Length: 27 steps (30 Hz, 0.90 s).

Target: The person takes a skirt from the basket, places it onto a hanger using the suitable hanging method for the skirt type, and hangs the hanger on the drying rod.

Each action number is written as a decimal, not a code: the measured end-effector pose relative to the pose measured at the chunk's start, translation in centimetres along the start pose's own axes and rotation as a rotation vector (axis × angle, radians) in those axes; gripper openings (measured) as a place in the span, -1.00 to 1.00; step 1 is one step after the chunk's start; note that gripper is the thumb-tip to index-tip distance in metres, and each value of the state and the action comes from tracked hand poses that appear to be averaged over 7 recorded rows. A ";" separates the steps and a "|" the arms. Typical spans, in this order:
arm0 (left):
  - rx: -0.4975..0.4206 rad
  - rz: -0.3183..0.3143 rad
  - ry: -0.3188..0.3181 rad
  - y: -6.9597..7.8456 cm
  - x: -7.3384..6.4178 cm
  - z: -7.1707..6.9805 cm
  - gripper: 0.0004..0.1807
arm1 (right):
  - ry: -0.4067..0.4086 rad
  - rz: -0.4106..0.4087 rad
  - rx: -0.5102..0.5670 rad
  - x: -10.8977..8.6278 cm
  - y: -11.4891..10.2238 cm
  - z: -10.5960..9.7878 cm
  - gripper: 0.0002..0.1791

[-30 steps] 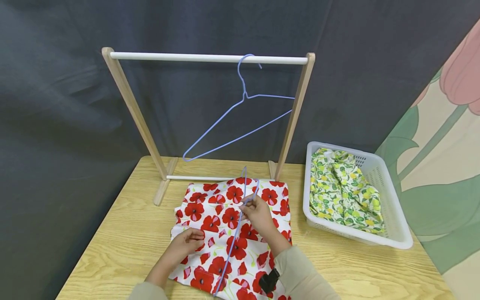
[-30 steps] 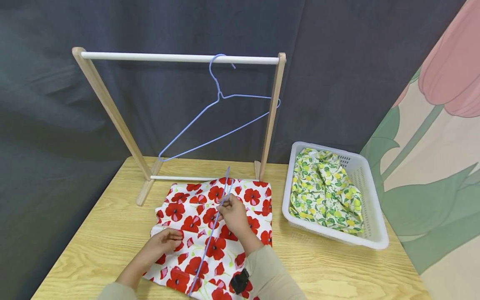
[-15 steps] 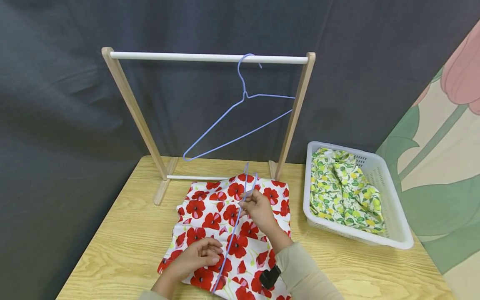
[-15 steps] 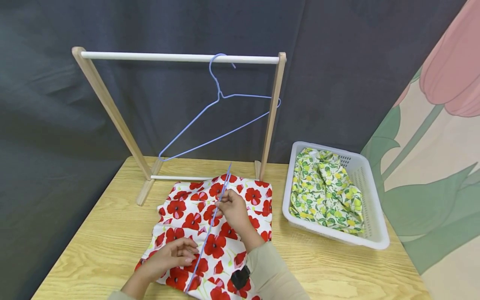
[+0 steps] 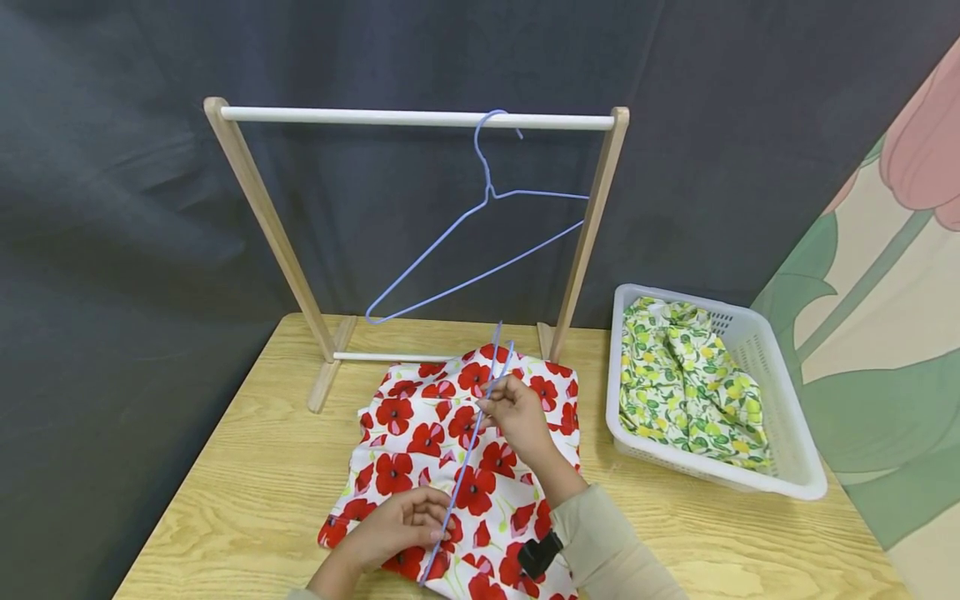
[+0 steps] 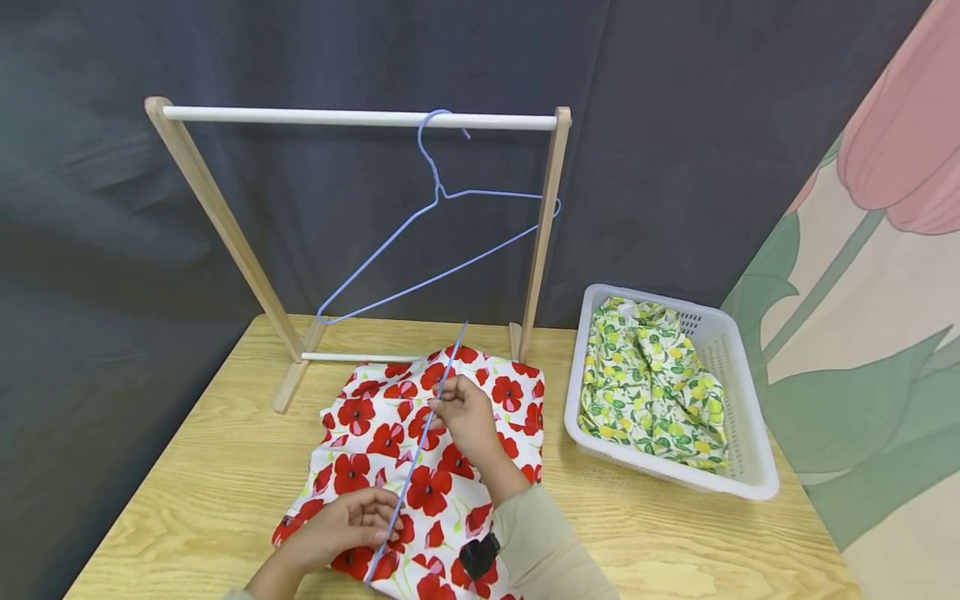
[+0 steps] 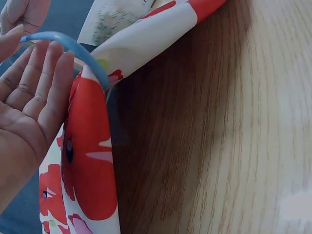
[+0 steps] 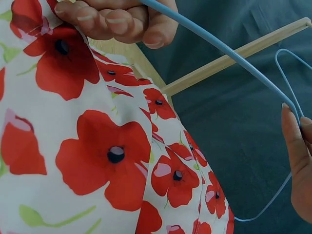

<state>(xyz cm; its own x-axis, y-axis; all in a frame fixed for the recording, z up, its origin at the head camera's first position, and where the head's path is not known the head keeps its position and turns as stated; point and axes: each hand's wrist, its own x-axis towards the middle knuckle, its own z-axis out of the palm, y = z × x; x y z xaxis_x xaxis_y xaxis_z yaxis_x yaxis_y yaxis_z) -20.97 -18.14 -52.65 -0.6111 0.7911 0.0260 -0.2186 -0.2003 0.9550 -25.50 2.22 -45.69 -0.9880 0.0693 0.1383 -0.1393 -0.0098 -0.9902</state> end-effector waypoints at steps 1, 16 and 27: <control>-0.002 0.001 -0.001 0.0 0.0 0.0 -0.51 | -0.001 0.001 0.004 0.0 -0.1 0.0 -0.91; -0.026 0.056 -0.035 0.2 -0.3 0.5 -0.51 | -0.002 -0.026 0.021 -0.5 -0.9 0.3 -0.92; 0.003 0.060 -0.021 0.1 -0.3 0.7 -0.54 | -0.024 -0.013 0.074 -0.7 -1.2 0.5 -0.81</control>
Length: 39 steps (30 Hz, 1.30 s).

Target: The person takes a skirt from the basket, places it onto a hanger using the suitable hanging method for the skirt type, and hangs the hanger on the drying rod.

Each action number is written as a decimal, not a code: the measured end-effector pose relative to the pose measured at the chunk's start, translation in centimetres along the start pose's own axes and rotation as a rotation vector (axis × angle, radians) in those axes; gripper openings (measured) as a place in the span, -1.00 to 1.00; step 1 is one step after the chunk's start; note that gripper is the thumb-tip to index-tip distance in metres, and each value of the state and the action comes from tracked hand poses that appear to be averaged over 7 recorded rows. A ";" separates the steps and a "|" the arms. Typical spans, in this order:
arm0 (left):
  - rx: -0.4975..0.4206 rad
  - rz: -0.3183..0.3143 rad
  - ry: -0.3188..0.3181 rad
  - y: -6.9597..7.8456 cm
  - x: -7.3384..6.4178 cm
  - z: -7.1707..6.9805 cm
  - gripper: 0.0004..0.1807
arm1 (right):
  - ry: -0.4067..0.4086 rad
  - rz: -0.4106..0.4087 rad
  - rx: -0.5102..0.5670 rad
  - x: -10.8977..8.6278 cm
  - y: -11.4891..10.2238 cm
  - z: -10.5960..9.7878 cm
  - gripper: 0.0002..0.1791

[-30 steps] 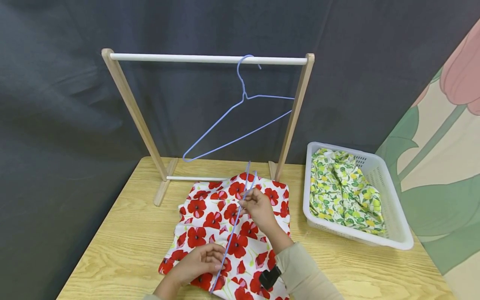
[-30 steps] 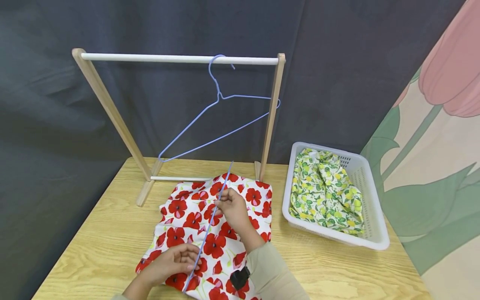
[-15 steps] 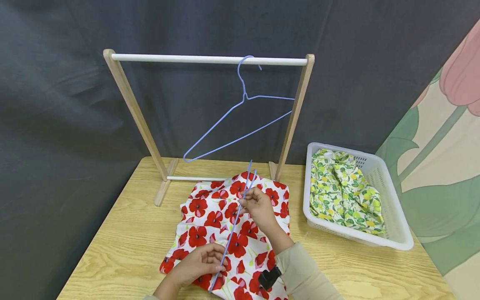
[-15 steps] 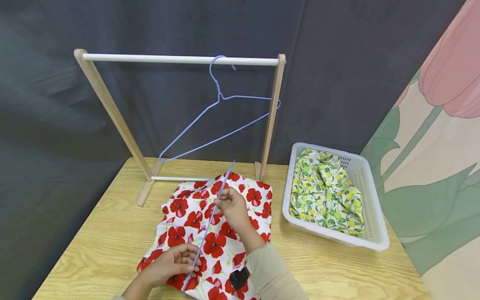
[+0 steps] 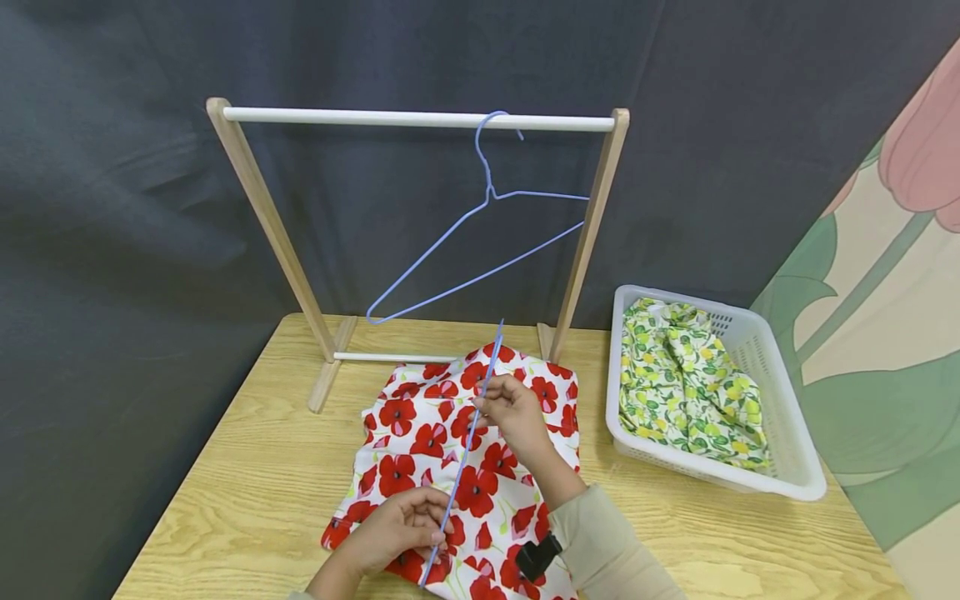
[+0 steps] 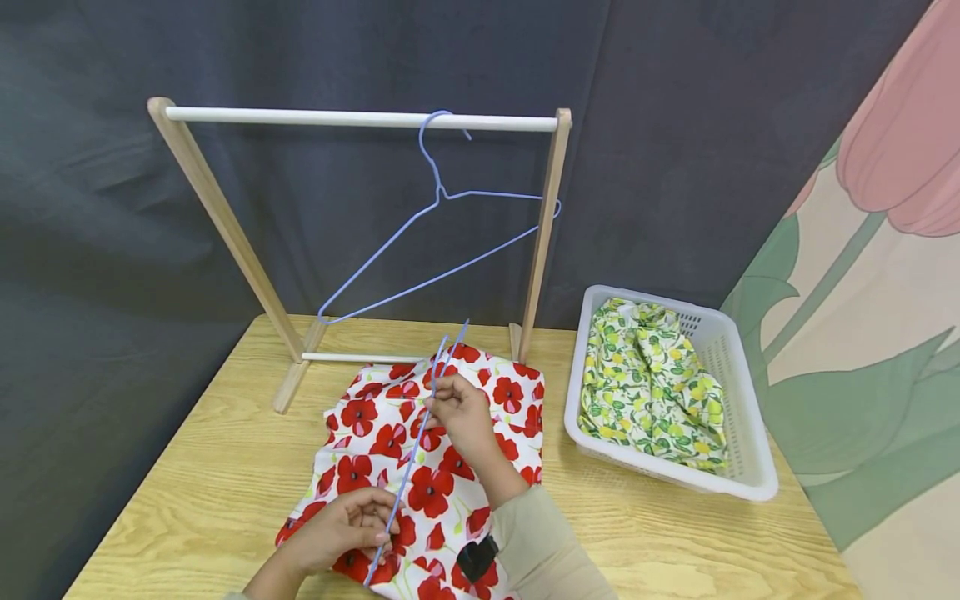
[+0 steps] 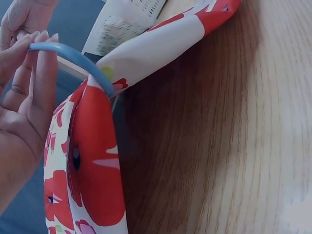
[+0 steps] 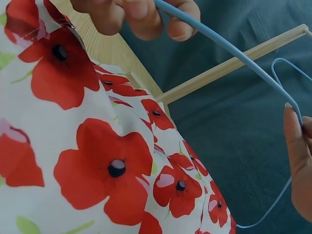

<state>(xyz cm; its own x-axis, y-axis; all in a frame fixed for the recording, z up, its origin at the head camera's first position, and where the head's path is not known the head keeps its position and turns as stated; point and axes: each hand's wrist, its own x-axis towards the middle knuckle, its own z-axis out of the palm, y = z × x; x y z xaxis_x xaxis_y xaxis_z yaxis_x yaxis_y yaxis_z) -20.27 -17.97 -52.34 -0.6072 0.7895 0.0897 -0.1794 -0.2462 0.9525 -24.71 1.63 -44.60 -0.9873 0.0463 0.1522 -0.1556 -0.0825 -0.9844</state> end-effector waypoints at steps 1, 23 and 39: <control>0.001 0.001 0.003 0.0 0.0 0.0 -0.54 | 0.001 -0.001 0.004 0.0 0.0 0.0 -0.81; -0.019 0.155 0.029 0.8 -0.7 0.1 -0.65 | 0.004 -0.059 -0.174 -0.7 0.5 -1.5 -0.75; -0.082 0.319 -0.041 2.0 -1.0 0.3 -0.53 | 0.070 -0.061 -0.278 -1.2 0.9 -4.6 -0.74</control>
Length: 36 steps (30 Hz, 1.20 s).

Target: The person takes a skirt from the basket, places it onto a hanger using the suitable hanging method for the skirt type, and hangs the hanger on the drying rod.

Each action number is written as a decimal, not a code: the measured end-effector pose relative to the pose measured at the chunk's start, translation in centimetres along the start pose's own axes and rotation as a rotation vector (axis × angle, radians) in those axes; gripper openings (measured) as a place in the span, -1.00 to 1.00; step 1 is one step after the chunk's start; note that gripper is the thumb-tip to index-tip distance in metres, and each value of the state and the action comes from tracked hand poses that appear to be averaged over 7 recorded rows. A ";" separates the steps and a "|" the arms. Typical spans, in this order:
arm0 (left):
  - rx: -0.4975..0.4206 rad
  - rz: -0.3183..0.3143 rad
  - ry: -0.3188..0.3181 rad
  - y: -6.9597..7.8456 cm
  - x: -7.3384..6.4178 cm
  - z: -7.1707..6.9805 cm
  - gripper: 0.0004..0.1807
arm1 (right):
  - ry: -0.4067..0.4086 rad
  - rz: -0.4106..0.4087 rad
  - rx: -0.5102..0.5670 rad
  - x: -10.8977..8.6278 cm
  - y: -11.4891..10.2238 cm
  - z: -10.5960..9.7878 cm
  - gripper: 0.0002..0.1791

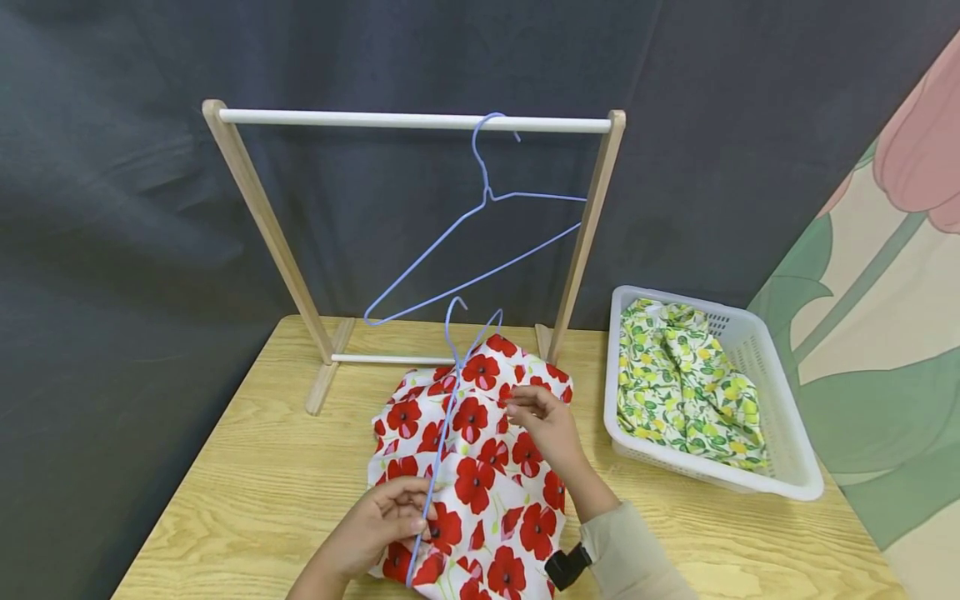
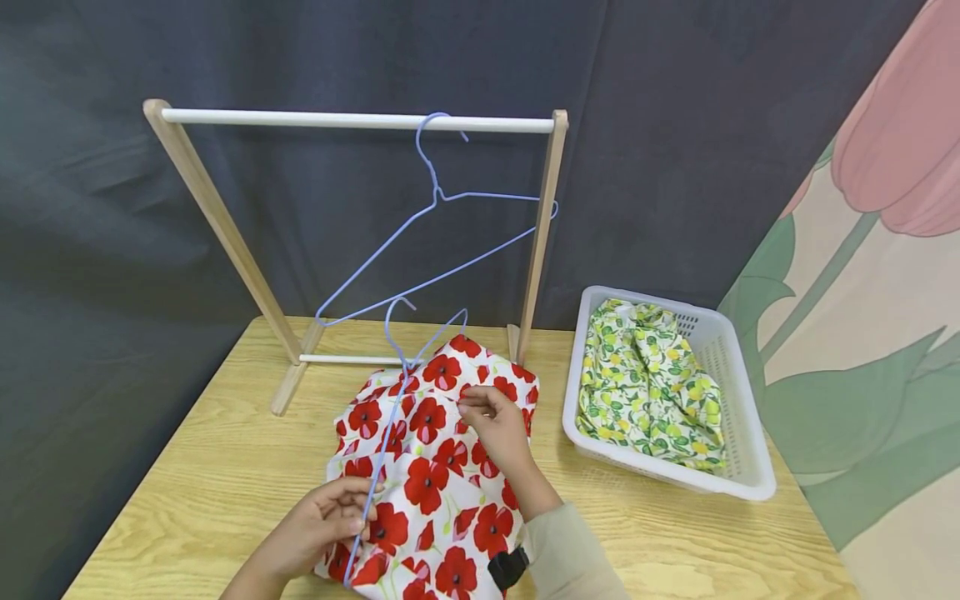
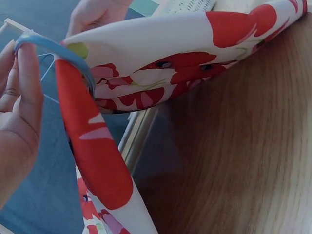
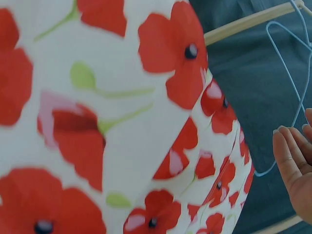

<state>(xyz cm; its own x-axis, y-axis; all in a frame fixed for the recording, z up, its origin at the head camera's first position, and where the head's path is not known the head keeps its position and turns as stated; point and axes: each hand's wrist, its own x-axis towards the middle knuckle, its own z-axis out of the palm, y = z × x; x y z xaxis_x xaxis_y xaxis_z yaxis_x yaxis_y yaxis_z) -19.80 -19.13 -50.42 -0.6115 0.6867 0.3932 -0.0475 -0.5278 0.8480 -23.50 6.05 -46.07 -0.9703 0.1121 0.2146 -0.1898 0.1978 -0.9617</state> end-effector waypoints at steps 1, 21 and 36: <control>-0.003 0.009 -0.003 0.1 0.0 0.0 -0.52 | 0.012 0.012 -0.012 0.0 0.0 -0.2 -0.75; 0.003 0.055 0.092 2.1 -0.8 -0.6 -0.53 | 0.129 0.046 -0.241 -0.4 1.7 -6.0 -0.74; -0.033 0.139 0.069 3.1 -1.5 -1.1 -0.51 | 0.166 0.065 -0.371 -0.6 3.1 -10.6 -0.66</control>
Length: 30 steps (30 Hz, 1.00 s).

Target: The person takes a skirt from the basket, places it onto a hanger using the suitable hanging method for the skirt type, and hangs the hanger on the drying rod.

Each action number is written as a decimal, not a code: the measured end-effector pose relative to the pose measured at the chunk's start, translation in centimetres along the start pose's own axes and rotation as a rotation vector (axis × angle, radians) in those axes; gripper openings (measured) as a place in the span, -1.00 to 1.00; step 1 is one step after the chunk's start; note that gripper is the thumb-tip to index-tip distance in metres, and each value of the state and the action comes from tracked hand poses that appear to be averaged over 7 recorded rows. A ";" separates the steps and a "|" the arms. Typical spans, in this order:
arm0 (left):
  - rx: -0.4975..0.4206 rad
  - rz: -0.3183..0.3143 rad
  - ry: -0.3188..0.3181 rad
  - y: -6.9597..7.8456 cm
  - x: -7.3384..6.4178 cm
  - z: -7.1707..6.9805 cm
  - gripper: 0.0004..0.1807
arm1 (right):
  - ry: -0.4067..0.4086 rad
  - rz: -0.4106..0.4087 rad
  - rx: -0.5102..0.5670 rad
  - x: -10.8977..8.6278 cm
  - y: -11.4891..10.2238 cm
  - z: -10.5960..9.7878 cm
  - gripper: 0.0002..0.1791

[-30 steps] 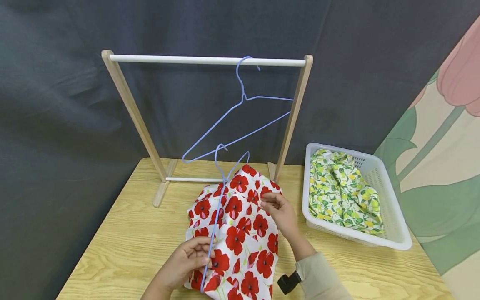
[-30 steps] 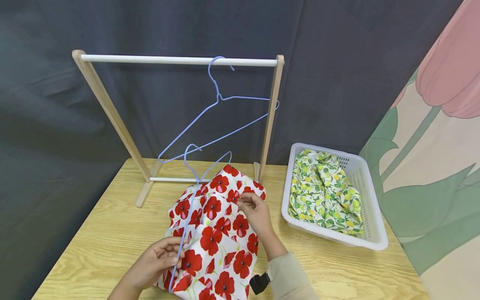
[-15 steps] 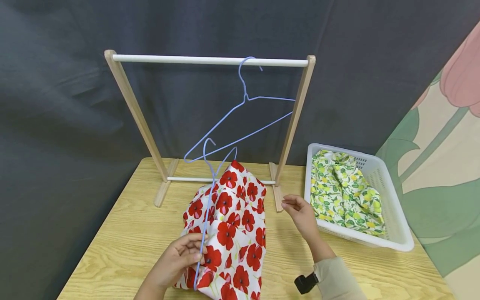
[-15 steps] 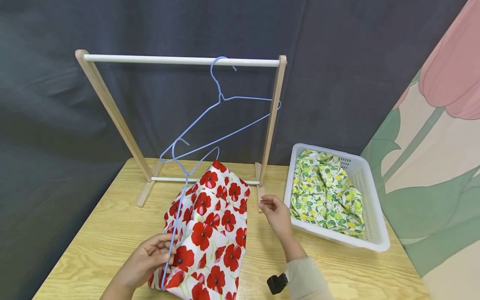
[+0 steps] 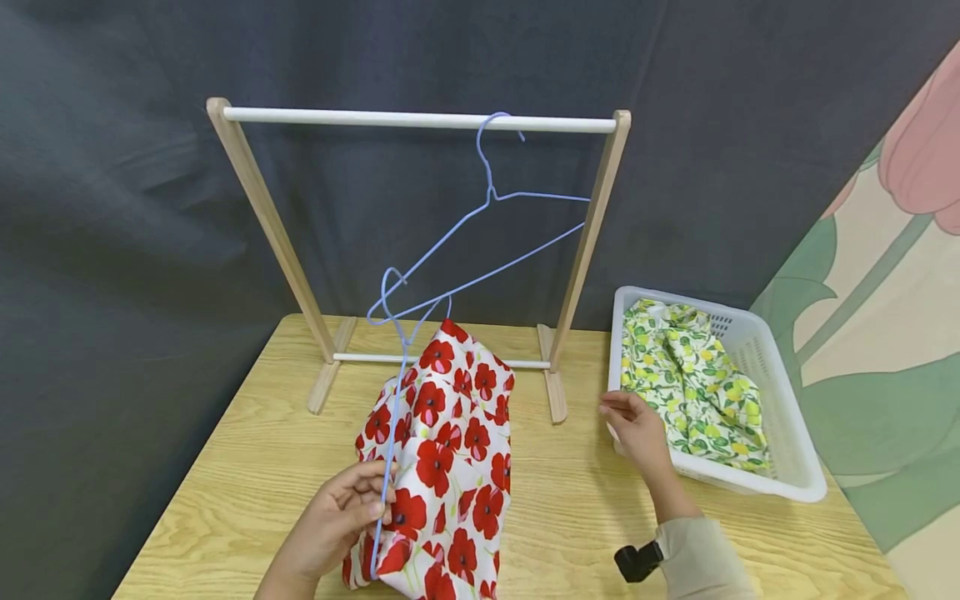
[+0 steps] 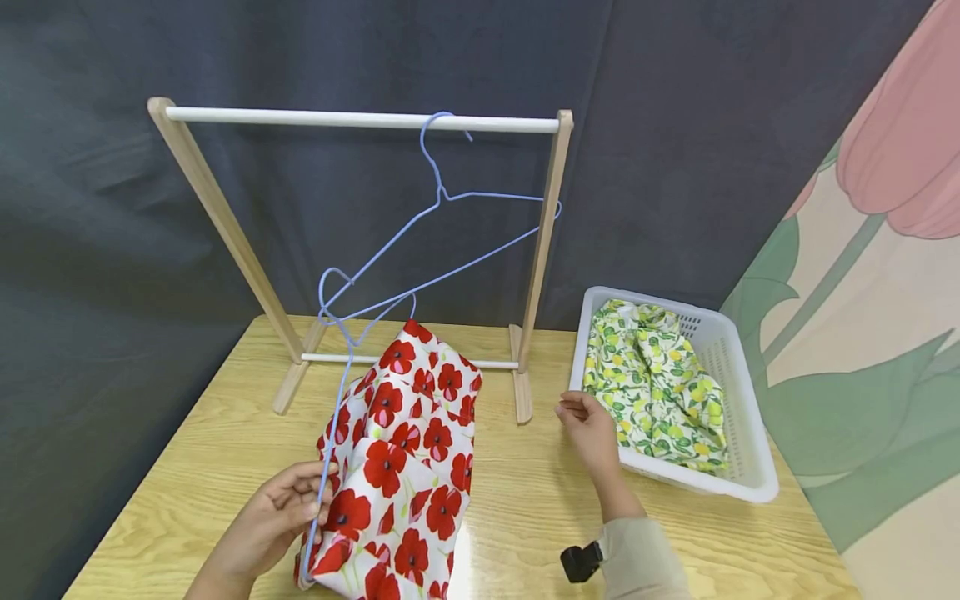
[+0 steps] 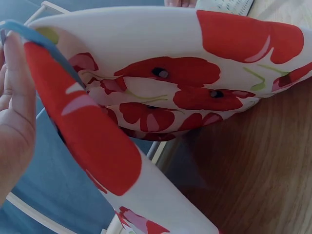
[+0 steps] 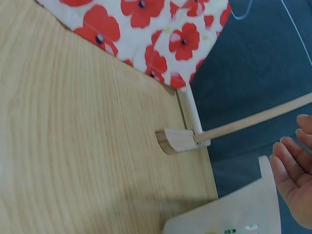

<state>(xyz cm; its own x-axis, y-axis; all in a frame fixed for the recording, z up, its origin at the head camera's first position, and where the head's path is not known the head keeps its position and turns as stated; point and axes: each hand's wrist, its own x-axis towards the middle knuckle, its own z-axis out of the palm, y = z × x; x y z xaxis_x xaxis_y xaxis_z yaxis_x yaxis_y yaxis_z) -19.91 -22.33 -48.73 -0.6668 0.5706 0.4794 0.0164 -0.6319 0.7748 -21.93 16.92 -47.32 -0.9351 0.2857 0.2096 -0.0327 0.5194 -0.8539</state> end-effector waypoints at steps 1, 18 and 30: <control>-0.007 0.001 0.005 0.1 0.0 0.0 -0.51 | 0.001 0.014 -0.021 0.0 -0.4 -0.2 -0.67; -0.031 0.000 0.057 0.9 -1.0 -0.5 -0.52 | -0.084 0.136 -0.207 2.3 0.3 -3.2 -0.62; -0.042 -0.016 0.103 1.5 -2.0 -1.2 -0.53 | -0.305 0.241 -0.333 3.9 1.0 -4.0 -0.41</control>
<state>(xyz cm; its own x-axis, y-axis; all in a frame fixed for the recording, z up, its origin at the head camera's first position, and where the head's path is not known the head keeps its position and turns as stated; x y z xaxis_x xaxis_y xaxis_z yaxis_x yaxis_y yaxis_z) -19.41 -24.99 -49.04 -0.7398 0.5255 0.4203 -0.0248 -0.6455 0.7634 -24.18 21.83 -45.47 -0.9642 0.2068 -0.1660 0.2646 0.7106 -0.6520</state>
